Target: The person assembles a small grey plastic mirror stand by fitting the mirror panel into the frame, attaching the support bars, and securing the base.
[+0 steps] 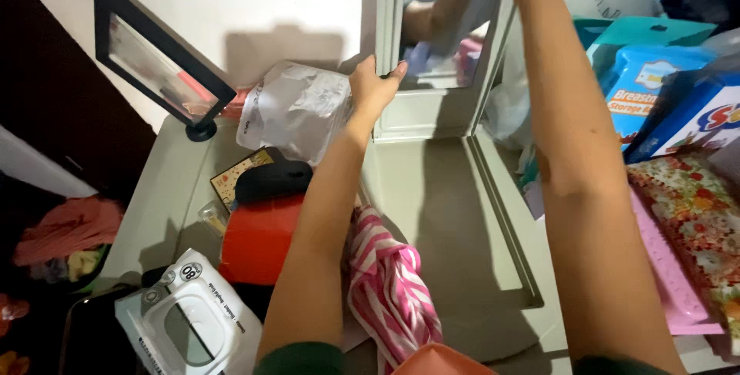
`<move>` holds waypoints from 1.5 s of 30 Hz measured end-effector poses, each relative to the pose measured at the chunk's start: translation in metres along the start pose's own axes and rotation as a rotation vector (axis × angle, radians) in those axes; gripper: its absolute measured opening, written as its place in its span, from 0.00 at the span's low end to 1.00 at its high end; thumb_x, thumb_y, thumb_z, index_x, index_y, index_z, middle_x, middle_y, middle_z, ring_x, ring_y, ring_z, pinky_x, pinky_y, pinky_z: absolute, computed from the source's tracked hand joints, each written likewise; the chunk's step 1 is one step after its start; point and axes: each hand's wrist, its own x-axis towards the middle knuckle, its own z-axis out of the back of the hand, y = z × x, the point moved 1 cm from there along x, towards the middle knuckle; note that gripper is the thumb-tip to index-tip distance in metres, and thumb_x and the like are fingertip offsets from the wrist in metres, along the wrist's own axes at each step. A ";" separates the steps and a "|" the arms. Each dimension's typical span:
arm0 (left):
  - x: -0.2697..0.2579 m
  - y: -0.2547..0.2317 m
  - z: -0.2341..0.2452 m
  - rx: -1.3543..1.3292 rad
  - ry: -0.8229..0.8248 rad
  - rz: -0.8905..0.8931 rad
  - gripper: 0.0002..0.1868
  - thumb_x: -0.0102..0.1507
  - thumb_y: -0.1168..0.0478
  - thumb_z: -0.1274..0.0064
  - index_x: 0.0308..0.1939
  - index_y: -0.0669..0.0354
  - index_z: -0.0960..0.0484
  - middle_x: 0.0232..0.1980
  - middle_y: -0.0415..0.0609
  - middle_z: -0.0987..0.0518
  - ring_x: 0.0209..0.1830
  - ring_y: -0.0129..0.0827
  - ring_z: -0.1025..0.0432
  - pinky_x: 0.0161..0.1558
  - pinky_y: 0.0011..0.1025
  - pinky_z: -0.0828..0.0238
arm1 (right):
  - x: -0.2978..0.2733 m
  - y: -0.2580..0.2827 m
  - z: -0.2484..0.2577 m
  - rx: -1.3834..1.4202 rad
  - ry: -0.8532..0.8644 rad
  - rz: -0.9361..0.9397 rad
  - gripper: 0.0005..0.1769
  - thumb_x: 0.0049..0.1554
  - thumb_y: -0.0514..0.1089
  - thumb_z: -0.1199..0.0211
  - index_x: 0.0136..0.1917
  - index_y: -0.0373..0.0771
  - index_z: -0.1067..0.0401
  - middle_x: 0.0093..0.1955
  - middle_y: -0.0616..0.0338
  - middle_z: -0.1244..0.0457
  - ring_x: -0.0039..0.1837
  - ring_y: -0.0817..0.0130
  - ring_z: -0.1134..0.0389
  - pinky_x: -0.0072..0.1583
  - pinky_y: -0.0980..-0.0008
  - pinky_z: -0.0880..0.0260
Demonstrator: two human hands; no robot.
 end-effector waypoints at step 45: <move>-0.016 -0.004 -0.003 0.058 -0.120 -0.260 0.39 0.58 0.51 0.31 0.63 0.70 0.31 0.57 0.64 0.27 0.57 0.50 0.32 0.58 0.41 0.33 | -0.051 -0.080 -0.035 0.866 -0.503 -0.164 0.05 0.60 0.37 0.36 0.51 0.36 0.26 0.37 0.63 0.33 0.34 0.74 0.36 0.38 0.70 0.35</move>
